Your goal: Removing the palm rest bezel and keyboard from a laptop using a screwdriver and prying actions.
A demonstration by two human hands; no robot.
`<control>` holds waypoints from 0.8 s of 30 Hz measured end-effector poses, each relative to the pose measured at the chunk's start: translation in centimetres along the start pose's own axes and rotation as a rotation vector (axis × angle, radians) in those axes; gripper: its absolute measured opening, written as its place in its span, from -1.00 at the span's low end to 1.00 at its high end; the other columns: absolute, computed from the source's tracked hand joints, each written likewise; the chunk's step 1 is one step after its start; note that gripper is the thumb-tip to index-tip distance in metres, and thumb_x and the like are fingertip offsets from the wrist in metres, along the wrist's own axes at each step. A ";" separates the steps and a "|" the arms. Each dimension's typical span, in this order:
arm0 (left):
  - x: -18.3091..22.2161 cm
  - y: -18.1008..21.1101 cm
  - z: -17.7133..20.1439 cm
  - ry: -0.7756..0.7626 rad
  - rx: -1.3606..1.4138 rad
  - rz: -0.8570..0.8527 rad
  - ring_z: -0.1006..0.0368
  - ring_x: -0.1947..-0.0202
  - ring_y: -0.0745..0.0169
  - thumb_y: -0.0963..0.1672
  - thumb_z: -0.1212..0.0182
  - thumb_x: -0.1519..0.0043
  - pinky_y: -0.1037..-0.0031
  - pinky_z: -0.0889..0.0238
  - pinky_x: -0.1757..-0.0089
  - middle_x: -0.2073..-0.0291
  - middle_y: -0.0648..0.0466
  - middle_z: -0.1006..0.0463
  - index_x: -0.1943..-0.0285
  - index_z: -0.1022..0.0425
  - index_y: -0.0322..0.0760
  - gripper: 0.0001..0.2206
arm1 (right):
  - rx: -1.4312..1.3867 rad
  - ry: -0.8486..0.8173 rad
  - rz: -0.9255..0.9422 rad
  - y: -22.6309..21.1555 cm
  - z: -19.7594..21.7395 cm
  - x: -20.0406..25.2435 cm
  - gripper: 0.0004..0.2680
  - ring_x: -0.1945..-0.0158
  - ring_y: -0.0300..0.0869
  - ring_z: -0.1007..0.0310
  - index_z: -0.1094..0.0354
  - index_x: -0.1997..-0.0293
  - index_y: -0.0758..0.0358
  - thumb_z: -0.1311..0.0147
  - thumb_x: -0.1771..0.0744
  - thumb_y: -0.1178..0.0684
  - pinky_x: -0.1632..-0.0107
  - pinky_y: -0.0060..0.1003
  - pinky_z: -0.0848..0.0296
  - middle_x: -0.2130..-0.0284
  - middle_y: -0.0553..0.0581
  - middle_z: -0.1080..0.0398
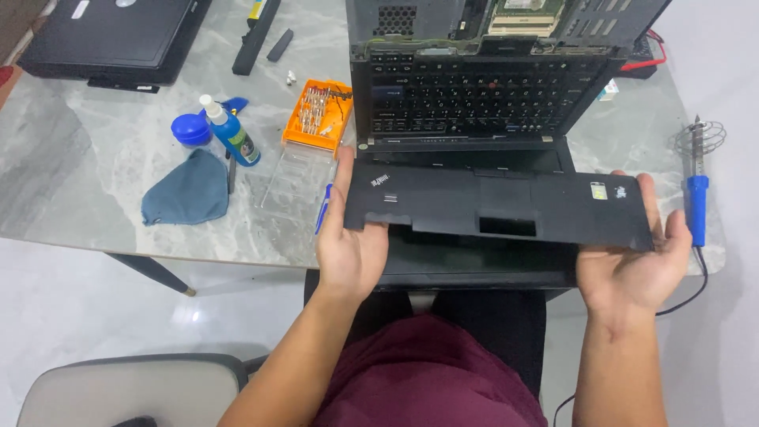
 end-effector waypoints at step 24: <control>5.4 8.6 5.3 0.417 -0.157 0.148 -0.49 0.31 -0.21 -0.06 0.06 -0.27 0.03 -0.46 0.48 0.25 -0.29 -0.54 -0.03 -0.39 -0.59 -0.60 | 0.296 -0.304 0.002 4.0 -8.8 2.6 -0.68 -0.15 -0.15 -0.41 -0.31 -0.14 0.12 0.26 -0.37 -0.14 -0.30 -0.25 -0.36 -0.11 0.19 -0.39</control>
Point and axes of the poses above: each hand's wrist, its own x-axis away from the middle knuckle, its own z-axis out of the back of the hand, y = z × x, the point moved 5 cm from there along -x, towards the middle knuckle
